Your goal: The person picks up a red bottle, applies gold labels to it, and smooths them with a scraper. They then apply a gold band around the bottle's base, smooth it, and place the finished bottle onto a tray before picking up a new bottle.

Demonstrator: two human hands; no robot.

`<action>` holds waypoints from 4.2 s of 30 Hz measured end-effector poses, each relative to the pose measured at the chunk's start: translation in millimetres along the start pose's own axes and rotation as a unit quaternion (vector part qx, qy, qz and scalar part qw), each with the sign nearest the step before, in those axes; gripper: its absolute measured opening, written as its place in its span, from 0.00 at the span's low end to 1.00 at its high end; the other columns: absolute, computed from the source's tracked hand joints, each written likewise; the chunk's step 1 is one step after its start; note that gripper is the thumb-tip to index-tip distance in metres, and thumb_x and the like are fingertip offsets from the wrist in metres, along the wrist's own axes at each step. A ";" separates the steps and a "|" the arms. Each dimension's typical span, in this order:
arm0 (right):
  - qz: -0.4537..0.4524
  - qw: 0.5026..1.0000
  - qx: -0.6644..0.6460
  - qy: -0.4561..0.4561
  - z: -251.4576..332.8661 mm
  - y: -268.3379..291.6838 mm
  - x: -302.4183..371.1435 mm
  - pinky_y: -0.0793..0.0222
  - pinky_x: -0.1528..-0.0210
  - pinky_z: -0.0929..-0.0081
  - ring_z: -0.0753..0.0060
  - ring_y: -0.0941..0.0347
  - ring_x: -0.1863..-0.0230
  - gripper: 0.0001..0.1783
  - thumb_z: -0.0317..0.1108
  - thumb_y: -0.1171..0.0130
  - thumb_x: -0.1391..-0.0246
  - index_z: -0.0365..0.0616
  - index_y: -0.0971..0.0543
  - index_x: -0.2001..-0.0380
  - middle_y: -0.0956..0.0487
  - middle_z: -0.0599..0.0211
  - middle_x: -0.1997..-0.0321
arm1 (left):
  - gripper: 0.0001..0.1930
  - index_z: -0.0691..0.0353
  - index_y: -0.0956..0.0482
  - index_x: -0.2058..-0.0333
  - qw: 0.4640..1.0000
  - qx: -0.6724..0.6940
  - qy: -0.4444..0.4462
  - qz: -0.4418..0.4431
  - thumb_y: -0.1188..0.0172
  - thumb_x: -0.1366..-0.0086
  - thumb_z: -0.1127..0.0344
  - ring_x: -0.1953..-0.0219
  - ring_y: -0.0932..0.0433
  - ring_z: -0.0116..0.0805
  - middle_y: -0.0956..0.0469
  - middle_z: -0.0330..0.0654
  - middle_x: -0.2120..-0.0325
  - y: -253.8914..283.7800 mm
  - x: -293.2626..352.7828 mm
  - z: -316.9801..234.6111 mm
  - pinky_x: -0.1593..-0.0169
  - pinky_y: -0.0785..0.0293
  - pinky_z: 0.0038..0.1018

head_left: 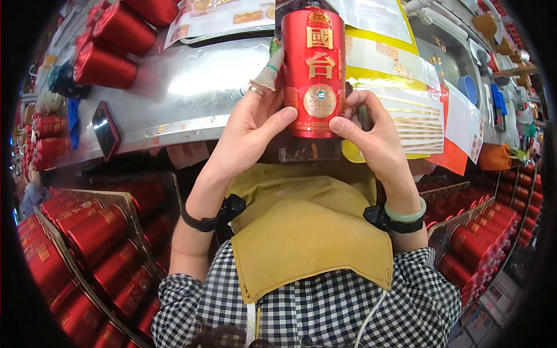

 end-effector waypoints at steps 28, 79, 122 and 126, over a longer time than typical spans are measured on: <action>-0.008 1.000 -0.011 0.019 -4.8 2.5 -1.8 0.28 0.57 0.75 0.76 0.27 0.61 0.27 0.42 0.24 0.47 0.35 0.23 0.53 0.21 0.66 0.63 | 0.50 0.64 0.61 0.23 0.999 -0.039 0.014 -0.011 0.35 0.35 0.79 0.23 0.47 0.41 0.51 0.51 0.24 -4.2 -2.9 4.8 0.23 0.50 0.40; 0.030 0.998 -0.040 0.047 2.5 8.5 6.9 0.41 0.63 0.84 0.87 0.40 0.68 0.22 0.50 0.51 0.24 0.41 0.22 0.51 0.26 0.76 0.63 | 0.18 0.49 0.12 0.54 0.752 -0.534 -0.344 -0.175 0.29 0.45 0.72 0.43 0.25 0.50 0.21 0.45 0.47 -21.7 30.7 26.6 0.45 0.23 0.40; -0.108 0.676 0.386 0.618 59.0 4.4 -8.4 0.32 0.55 0.71 0.74 0.29 0.67 0.13 0.34 0.35 0.56 0.59 0.16 0.62 0.20 0.83 0.62 | 0.42 0.72 0.29 0.36 0.829 -0.469 -0.267 -0.147 0.22 0.49 0.70 0.45 0.20 0.52 0.24 0.59 0.43 -8.5 20.0 20.1 0.43 0.23 0.38; -0.022 0.714 0.350 0.606 58.8 -5.0 6.3 0.36 0.61 0.71 0.74 0.28 0.69 0.17 0.30 0.32 0.56 0.53 0.13 0.59 0.13 0.78 0.59 | 0.36 0.69 0.24 0.38 0.816 -0.500 -0.262 -0.125 0.24 0.48 0.75 0.40 0.21 0.52 0.26 0.58 0.38 -10.0 20.7 22.4 0.40 0.23 0.36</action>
Point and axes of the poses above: each hand's wrist, its own x-axis away from the middle knuckle, its own y-axis out of the back of the hand, z = x × y, the point moved 4 cm from there along -x, towards the middle knuckle
